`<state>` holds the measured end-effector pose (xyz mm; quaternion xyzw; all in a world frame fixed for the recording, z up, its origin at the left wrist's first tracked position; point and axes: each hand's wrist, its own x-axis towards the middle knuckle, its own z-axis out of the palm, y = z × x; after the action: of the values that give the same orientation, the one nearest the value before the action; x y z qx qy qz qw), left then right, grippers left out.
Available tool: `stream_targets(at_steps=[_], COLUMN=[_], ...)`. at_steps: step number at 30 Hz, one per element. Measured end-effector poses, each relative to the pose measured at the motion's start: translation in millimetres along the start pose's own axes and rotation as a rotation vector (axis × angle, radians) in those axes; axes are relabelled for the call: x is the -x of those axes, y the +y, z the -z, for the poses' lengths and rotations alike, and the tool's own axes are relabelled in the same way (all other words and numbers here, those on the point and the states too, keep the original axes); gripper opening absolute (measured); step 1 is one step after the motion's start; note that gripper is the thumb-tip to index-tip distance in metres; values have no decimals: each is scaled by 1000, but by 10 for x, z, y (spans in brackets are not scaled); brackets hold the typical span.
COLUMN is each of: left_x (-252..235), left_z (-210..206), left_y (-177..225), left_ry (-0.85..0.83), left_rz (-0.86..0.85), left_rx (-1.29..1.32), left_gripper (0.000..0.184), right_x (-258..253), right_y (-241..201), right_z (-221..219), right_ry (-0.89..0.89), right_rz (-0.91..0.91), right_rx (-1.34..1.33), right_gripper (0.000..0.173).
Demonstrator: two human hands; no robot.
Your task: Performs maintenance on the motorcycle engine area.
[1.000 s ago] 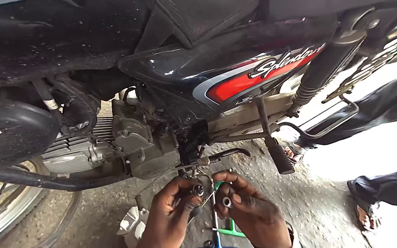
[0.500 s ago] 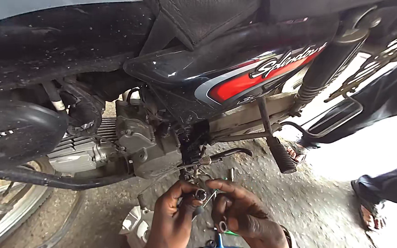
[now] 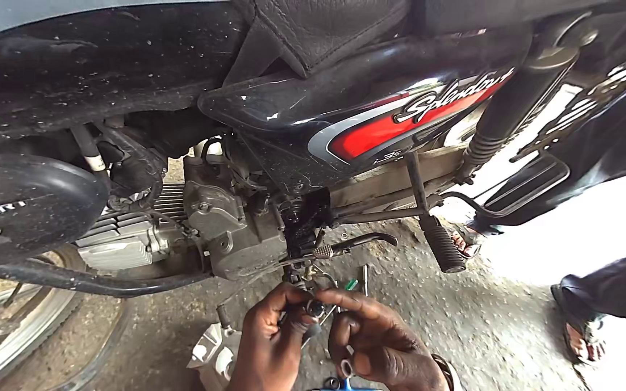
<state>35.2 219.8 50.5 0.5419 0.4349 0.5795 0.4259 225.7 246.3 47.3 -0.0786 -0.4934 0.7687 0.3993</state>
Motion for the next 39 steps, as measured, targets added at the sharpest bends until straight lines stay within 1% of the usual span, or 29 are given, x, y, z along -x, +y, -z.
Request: stream_targets(at_steps=[15,17,18,20,21,22,24,26,28,30,32,33,35,37,39], left_x=[-1,6,8,9,8,6,0,-16,-29,-39,-24,-10,24,60,84], left_z=[14,22,29,42,46,49,53,59,64,67,61,56,55,52,41], left_y=[40,39,33,27,35,49,64,48,19,27,32,16,-20,-5,18], left_ry=[8,28,42,74,89,98,108,119,123,101,78,71,46,16,-19], left_rz=[48,74,84,106,122,134,139,130,124,134,142,120,51,14,-16], left_rx=[-30,-16,-24,-98,-158,-229,-331,-354,-336,-320,-337,-367,-463,-585,-670], left_gripper=[15,16,16,11,8,6,6,6,7,7,8,10,15,19,21], right_x=[0,6,11,21,30,38,46,39,27,21,24,21,17,27,37], right_y=[13,14,3,-45,-56,-59,-53,-54,-75,-95,-117,-135,-177,-201,-198], right_z=[22,24,22,28,47,71,107,85,19,0,8,27,95,146,148], right_ry=[-17,-4,3,10,6,-2,-32,-88,-119,-77,82,166,267,294,293], right_rz=[-11,15,34,56,49,51,72,71,32,10,37,59,97,113,111], right_rx=[33,189,353,771,928,1008,974,809,680,647,697,755,943,1111,1155], right_gripper=[61,61,59,60,63,64,59,51,50,55,62,62,64,67,69])
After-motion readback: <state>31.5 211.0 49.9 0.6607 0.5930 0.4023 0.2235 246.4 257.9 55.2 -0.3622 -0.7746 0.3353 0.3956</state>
